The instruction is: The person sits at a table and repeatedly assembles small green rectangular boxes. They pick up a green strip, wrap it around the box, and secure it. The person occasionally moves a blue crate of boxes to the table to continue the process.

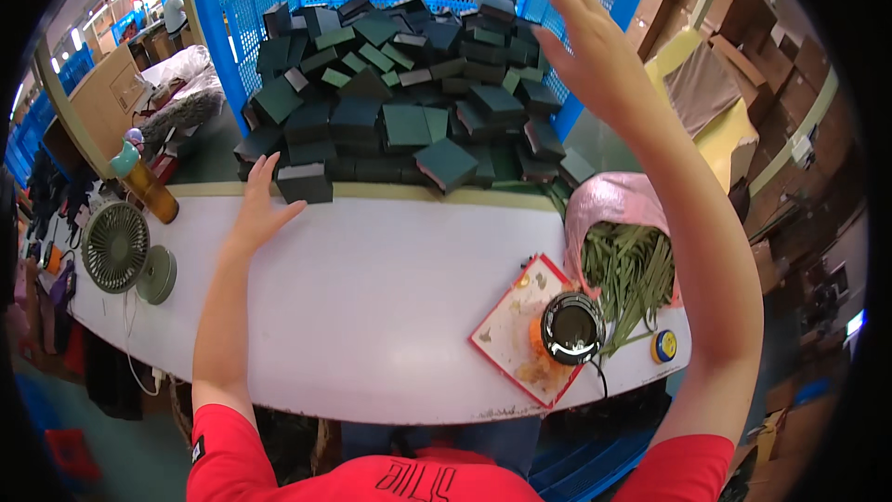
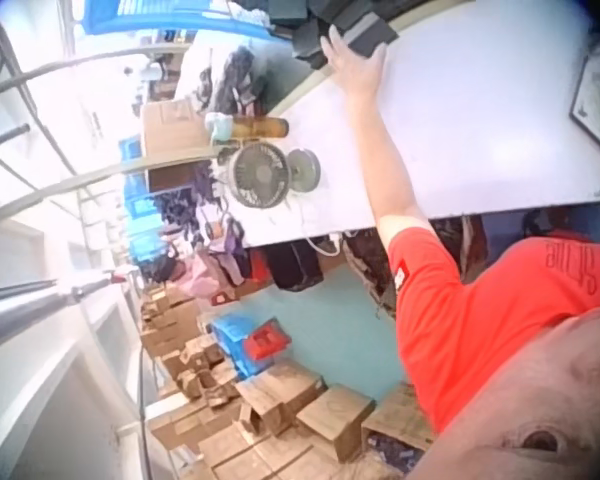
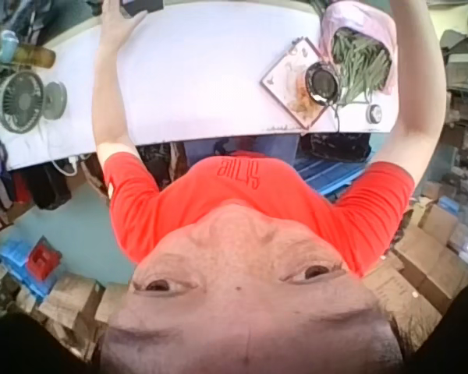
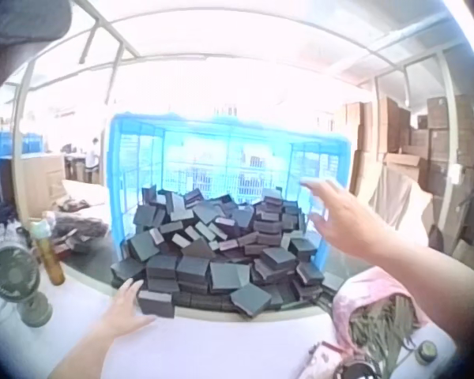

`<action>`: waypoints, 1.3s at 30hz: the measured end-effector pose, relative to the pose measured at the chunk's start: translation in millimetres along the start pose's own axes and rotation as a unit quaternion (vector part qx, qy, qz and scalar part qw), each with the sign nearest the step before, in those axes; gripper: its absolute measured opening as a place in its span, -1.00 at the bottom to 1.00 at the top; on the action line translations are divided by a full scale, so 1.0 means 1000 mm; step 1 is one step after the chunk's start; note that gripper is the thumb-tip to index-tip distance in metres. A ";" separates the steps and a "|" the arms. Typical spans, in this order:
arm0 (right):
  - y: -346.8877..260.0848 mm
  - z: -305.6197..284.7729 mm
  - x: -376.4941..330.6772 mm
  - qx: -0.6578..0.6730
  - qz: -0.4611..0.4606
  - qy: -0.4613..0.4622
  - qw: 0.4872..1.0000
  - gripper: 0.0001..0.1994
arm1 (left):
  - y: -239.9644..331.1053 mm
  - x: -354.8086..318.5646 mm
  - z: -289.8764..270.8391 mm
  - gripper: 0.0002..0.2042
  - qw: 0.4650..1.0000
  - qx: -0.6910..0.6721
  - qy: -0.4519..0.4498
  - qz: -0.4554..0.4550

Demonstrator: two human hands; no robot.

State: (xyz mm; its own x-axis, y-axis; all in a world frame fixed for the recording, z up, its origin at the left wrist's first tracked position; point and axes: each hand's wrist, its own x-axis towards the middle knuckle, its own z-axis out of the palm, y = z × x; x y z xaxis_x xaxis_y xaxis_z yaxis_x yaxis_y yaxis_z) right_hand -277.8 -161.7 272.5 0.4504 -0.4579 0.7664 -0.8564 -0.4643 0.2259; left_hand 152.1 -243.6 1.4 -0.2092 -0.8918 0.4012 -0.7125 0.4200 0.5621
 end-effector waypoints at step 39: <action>-0.074 0.008 0.090 -0.150 -0.088 0.148 0.974 -0.64 | -0.036 0.077 0.092 -0.07 0.970 -0.214 0.053 -0.107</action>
State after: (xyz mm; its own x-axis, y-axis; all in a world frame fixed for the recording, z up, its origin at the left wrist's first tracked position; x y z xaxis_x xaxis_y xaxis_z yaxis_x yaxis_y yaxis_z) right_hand -171.3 -174.6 319.8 0.5422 -0.1319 0.8299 -0.8279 -0.2524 0.5008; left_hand 100.1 -343.2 -54.4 -0.0003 -0.9533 0.3019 -0.3843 0.2788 0.8801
